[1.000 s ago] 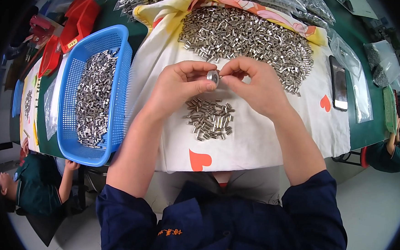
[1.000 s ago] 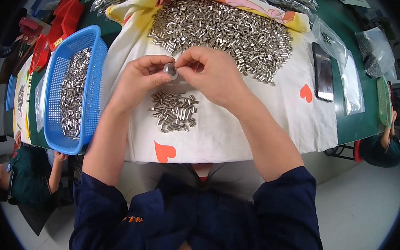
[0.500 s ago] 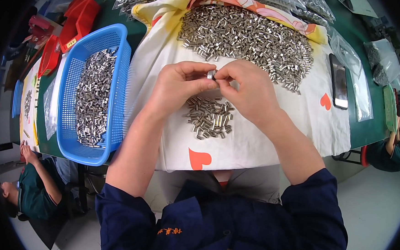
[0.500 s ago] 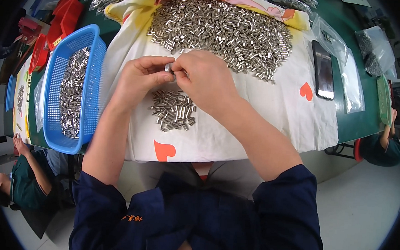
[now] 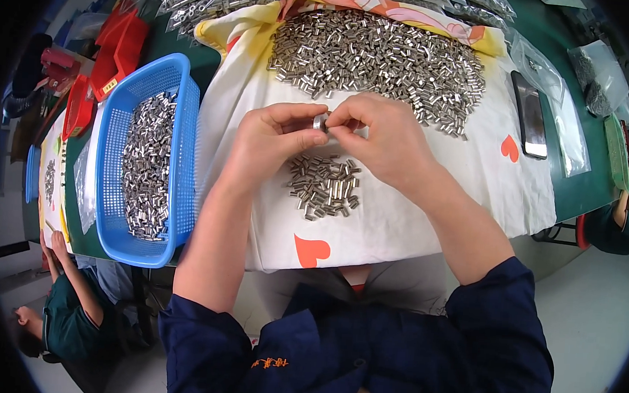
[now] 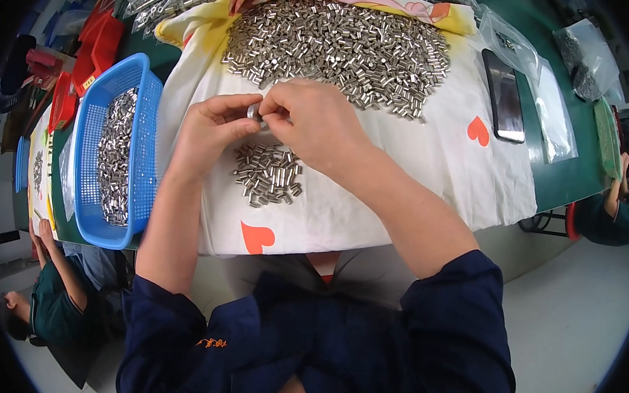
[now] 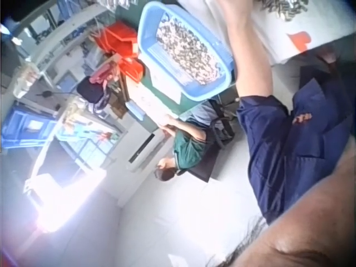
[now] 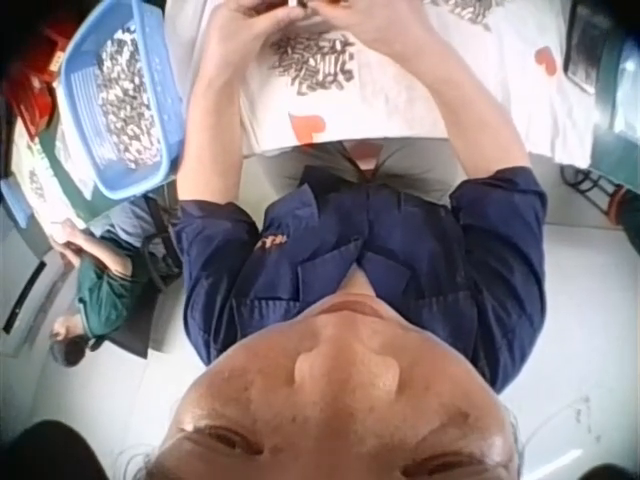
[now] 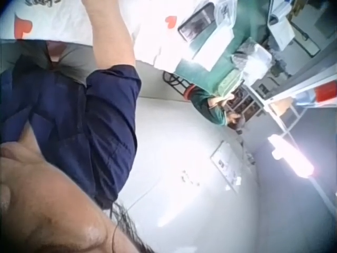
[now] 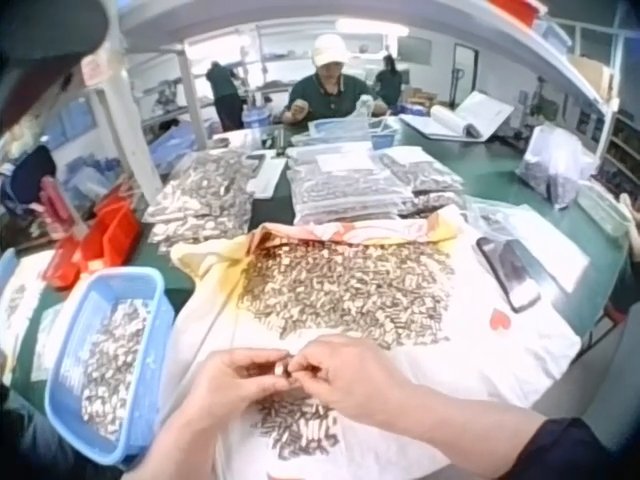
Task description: Sorting small metal components from a large pile on a cloth into a blue plastic basket.
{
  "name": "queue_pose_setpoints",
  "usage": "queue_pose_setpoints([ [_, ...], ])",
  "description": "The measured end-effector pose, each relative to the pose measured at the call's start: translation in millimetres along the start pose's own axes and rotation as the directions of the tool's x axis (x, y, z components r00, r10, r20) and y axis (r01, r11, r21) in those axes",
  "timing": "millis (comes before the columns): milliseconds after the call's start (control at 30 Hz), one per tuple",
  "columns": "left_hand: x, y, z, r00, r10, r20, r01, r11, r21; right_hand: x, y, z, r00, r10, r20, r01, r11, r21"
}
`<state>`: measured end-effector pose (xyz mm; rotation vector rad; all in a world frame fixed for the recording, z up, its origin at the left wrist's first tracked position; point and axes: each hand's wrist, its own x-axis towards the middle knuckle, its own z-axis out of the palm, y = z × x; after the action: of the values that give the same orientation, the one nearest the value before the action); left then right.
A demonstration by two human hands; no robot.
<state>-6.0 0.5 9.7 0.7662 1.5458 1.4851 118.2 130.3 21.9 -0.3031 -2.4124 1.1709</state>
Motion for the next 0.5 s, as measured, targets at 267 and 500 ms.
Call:
queue_pose_setpoints([
  [267, -1, -5, -2, 1.0, 0.025, -0.001, -0.025, 0.999, 0.034, 3, -1, -3, 0.997, 0.059, 0.052, -0.061, 0.997, 0.05],
  [500, 0, -2, -3, 0.996, -0.039, 0.074, 0.041, 0.999, -0.028, 9, -1, -14, 0.962, 0.188, 0.198, -0.204, 0.977, 0.063],
])
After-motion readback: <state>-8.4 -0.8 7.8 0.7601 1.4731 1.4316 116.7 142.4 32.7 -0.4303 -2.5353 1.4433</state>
